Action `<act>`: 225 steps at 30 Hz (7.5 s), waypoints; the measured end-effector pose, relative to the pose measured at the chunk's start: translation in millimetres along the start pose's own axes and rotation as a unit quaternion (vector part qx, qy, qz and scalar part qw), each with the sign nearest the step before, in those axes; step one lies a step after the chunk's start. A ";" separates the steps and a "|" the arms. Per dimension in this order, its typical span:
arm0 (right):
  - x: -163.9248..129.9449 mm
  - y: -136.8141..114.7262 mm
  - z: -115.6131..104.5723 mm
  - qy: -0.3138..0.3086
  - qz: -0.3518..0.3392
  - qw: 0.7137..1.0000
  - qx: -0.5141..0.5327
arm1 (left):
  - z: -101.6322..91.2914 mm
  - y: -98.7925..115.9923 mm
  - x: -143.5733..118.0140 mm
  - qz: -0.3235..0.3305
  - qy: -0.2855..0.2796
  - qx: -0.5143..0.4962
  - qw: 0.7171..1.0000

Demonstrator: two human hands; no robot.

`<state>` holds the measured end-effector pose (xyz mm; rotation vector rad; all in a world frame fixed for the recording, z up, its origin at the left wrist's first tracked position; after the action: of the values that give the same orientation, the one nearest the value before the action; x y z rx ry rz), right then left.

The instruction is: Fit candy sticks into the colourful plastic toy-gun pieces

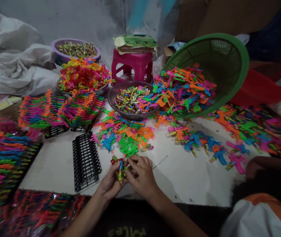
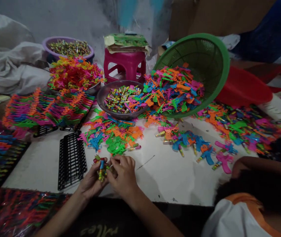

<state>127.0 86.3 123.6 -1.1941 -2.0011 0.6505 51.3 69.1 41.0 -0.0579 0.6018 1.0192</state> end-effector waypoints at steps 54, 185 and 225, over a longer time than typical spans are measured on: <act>72.0 149.4 7.7 0.009 0.057 0.979 -0.196 | -45.1 -1.8 4.5 -0.050 0.174 0.060 0.982; 55.0 151.9 -72.0 0.075 0.036 0.973 -0.214 | -70.5 50.1 -11.2 0.225 0.254 0.454 0.824; 1.2 63.1 11.6 0.052 0.226 0.905 0.357 | 7.2 23.3 -4.1 0.143 0.083 0.454 0.875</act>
<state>151.5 114.8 71.6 -1.1768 -1.1965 1.3725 34.0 80.7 54.3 0.8052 1.2266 0.9292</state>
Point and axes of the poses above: each hand's wrist, its own x-axis towards the middle knuckle, its own z-axis out of the palm, y = z × x, the point moved 9 cm from there along x, towards the middle knuckle, and after that the axes turned 3 degrees about -z, right-handed, at the moved point
